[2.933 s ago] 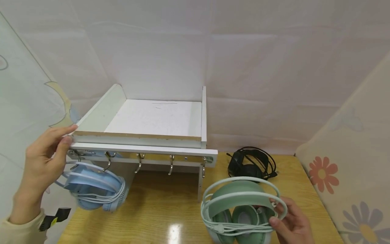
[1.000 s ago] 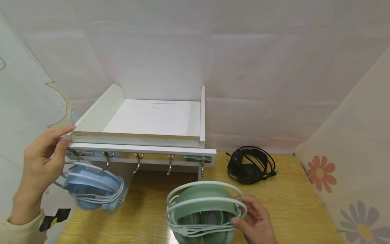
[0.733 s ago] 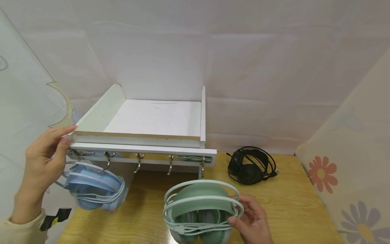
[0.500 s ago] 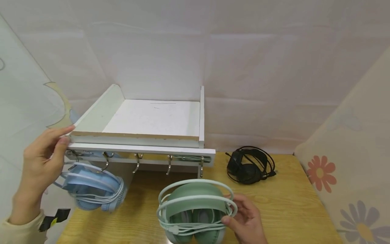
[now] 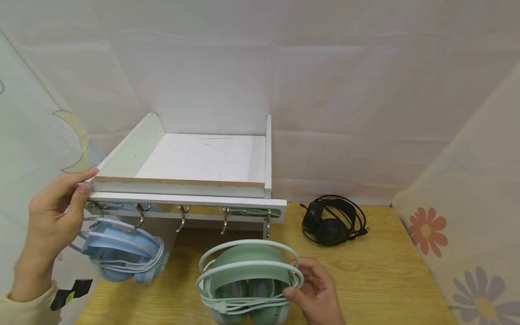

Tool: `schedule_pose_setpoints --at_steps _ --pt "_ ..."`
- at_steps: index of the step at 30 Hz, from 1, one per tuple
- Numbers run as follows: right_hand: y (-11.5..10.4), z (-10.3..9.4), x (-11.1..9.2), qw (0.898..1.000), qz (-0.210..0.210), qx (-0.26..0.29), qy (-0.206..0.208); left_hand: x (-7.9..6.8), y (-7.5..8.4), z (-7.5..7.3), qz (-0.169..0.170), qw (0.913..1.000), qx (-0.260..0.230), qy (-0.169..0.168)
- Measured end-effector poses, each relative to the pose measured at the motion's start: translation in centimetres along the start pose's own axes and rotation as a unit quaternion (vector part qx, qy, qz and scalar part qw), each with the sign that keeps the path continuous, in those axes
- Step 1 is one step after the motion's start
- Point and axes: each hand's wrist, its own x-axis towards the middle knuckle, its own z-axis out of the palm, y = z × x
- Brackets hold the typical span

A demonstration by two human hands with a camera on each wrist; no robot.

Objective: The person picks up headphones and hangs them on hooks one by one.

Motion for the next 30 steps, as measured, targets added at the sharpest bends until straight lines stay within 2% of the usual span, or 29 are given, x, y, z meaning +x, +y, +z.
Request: schedule_pose_setpoints --at_steps 8,15,20,26,30 --pt "0.6 0.7 0.2 1.000 0.000 0.008 0.005 -0.1 0.0 0.0 -0.002 1.0000 0.001 0.001" --pt "0.9 1.6 0.4 0.999 0.028 0.016 0.023 0.0 -0.1 0.0 0.003 1.0000 -0.004 0.006" --pt "1.7 2.2 0.8 1.000 0.005 0.006 0.006 0.0 -0.1 0.0 0.004 1.0000 0.002 0.002" --pt "2.5 3.0 1.0 1.000 0.008 0.009 -0.002 0.0 0.0 0.0 0.000 1.0000 0.003 0.002" --pt "3.0 3.2 1.1 1.000 -0.004 -0.003 -0.002 0.0 0.0 0.0 -0.003 1.0000 0.003 0.001"
